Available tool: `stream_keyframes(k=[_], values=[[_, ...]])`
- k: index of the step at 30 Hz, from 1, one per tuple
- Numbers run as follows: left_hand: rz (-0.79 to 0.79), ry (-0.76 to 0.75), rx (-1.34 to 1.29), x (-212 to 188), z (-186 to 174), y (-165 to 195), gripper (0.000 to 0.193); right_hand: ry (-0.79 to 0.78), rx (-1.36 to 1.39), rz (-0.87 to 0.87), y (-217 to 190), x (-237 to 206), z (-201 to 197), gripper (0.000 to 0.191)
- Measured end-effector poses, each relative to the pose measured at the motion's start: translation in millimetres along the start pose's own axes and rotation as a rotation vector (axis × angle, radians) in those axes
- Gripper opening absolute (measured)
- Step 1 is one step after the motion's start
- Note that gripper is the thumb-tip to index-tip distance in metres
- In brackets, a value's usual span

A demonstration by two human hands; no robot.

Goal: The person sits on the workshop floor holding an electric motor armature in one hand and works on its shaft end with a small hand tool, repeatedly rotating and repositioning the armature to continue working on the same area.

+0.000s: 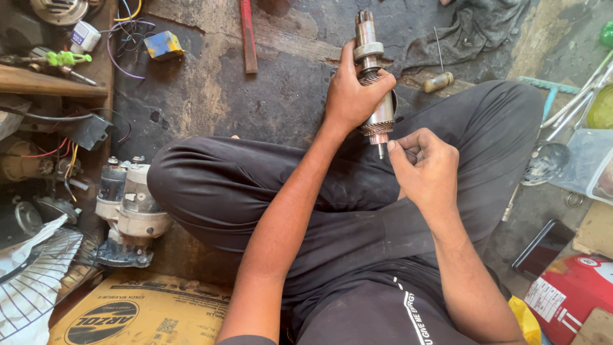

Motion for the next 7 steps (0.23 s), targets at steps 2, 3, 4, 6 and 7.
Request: stream_keyframes(k=[2, 3, 4, 6, 7], values=[[0.018, 0.020, 0.028, 1, 0, 1, 0.073, 0.001, -0.034, -0.033, 1, 4, 1, 0.017], [0.027, 0.024, 0.021, 1, -1, 1, 0.073, -0.004, -0.043, -0.061, 2, 6, 1, 0.017], [0.033, 0.026, 0.012, 2, -1, 0, 0.074, -0.009, -0.053, -0.086, 3, 7, 0, 0.017], [0.037, 0.023, 0.006, 1, 1, -2, 0.075, -0.055, -0.041, 0.000, 13, 10, -1, 0.018], [0.037, 0.026, 0.011, 1, 1, -3, 0.074, -0.078, -0.034, 0.039, 18, 14, -1, 0.018]])
Point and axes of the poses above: each hand's wrist, its own x-axis towards the middle knuckle, its own z-axis out of the palm, y = z × x, the point moved 5 cm from there along x, towards the middle knuckle, and after that the axes turned 5 degrees about -z, right-handed, at the moved point
